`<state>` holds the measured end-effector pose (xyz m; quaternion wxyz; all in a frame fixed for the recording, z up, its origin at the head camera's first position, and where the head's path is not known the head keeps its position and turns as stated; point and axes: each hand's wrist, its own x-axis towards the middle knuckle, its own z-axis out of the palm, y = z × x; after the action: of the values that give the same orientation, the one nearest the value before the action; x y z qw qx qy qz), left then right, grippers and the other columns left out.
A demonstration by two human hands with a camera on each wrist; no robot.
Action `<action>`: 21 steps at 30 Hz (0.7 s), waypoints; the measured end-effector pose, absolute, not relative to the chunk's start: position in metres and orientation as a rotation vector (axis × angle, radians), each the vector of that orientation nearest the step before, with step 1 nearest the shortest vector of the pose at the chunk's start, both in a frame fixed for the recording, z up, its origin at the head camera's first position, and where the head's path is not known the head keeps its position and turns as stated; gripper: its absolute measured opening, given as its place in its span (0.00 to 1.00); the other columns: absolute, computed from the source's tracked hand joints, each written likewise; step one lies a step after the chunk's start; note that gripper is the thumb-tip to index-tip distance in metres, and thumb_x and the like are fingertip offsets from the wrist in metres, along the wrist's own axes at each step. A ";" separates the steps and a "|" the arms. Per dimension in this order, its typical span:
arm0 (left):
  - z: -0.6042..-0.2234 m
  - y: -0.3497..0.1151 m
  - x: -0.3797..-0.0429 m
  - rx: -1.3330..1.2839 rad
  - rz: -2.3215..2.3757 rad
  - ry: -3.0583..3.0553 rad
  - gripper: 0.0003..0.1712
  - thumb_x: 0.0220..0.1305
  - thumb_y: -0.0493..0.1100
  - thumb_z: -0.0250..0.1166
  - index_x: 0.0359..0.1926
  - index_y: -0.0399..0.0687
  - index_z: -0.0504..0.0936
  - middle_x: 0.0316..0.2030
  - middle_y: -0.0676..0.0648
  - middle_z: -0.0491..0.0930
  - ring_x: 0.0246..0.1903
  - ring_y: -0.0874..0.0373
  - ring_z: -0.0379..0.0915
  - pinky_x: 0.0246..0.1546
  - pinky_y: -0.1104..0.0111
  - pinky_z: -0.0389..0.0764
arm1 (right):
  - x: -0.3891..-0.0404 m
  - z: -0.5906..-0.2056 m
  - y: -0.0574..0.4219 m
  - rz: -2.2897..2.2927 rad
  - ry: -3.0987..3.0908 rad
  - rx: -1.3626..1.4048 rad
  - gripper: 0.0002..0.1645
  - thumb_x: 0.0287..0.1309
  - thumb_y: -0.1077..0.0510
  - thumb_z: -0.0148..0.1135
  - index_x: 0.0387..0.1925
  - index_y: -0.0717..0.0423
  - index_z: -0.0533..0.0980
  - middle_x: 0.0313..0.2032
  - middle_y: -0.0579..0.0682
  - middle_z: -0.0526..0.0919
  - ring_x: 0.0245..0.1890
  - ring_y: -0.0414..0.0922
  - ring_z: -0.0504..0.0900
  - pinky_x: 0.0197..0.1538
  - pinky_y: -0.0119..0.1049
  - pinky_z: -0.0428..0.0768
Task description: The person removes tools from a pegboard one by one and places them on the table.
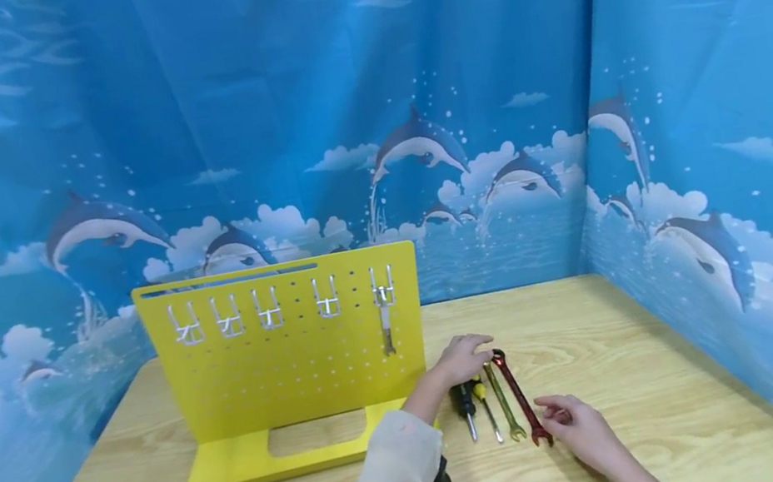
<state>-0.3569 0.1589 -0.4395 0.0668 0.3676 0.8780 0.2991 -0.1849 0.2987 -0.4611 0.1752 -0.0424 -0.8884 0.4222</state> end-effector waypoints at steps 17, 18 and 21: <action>-0.395 0.121 -0.313 1.327 1.266 2.601 0.19 0.69 0.47 0.52 0.59 0.54 0.73 0.60 0.50 0.67 0.60 0.54 0.57 0.60 0.55 0.61 | -0.195 -0.408 0.272 1.323 -2.462 -0.042 0.12 0.58 0.66 0.58 0.45 0.64 0.77 0.38 0.52 0.79 0.38 0.46 0.76 0.41 0.32 0.77; -0.394 0.118 -0.311 1.337 1.297 2.598 0.19 0.68 0.46 0.52 0.59 0.54 0.73 0.59 0.51 0.68 0.60 0.54 0.58 0.59 0.55 0.62 | -0.197 -0.405 0.269 1.332 -2.466 -0.037 0.12 0.58 0.66 0.57 0.45 0.63 0.77 0.38 0.52 0.79 0.39 0.45 0.76 0.41 0.32 0.77; -0.390 0.108 -0.306 1.342 1.435 2.599 0.18 0.68 0.44 0.53 0.57 0.52 0.74 0.57 0.50 0.70 0.58 0.56 0.61 0.58 0.56 0.64 | -0.204 -0.400 0.260 1.368 -2.452 -0.013 0.12 0.58 0.66 0.57 0.44 0.63 0.78 0.38 0.52 0.79 0.39 0.45 0.76 0.41 0.32 0.78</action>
<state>-0.3058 0.1077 -0.3896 -0.0585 0.4112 0.7963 0.4397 -0.2041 0.2604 -0.4002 0.1658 -0.0047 -0.8612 0.4805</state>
